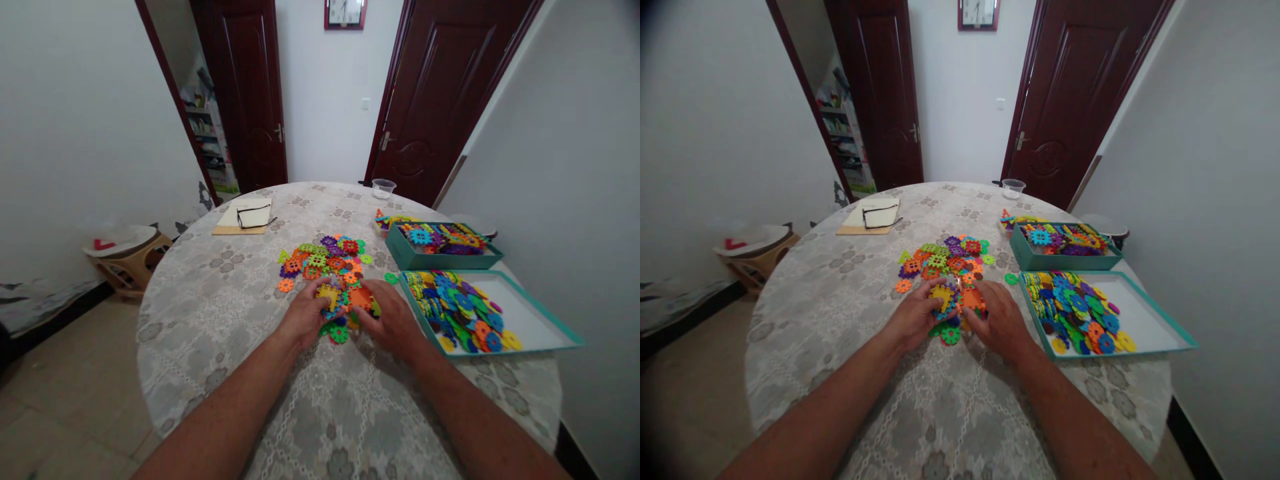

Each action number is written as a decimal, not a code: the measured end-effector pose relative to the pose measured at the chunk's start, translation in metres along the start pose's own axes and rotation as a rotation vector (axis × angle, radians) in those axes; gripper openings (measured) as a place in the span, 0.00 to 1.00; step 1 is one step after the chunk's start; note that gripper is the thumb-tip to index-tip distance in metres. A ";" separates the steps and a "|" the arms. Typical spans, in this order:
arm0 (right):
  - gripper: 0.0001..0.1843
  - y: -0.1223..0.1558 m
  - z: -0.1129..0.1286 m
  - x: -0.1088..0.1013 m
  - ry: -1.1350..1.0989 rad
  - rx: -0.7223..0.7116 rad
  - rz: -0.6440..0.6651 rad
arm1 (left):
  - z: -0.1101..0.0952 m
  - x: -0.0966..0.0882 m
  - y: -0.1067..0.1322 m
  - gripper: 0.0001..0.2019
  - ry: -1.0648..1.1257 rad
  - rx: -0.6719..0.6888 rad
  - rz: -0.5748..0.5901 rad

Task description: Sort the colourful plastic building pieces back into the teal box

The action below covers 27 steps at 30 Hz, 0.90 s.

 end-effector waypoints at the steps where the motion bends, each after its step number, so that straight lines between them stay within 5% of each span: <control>1: 0.27 0.000 0.001 0.000 -0.014 0.020 -0.023 | -0.001 0.000 0.000 0.29 -0.004 -0.006 -0.014; 7: 0.30 0.001 0.016 0.020 -0.070 -0.062 -0.011 | 0.001 0.006 0.002 0.19 0.097 -0.060 0.105; 12: 0.29 -0.002 0.020 0.023 -0.144 -0.067 0.048 | 0.007 0.007 0.004 0.31 -0.117 0.000 0.147; 18: 0.25 -0.003 0.022 0.013 -0.340 0.227 0.036 | -0.001 0.004 0.008 0.33 -0.438 0.167 0.127; 22: 0.25 -0.004 0.020 0.010 -0.499 0.397 0.141 | -0.003 0.007 0.012 0.31 -0.636 0.259 0.194; 27: 0.13 -0.006 0.013 -0.007 -0.566 0.486 0.277 | 0.005 0.010 0.014 0.30 -0.741 0.335 0.284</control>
Point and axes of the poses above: each hand's wrist, its own y-axis away from the middle knuckle, its own x-axis out of the palm, z = x × y, the point moved 1 cm from there along -y, towards the middle knuckle, and after that the axes turned 7 degrees about z, right-handed, at the moved point
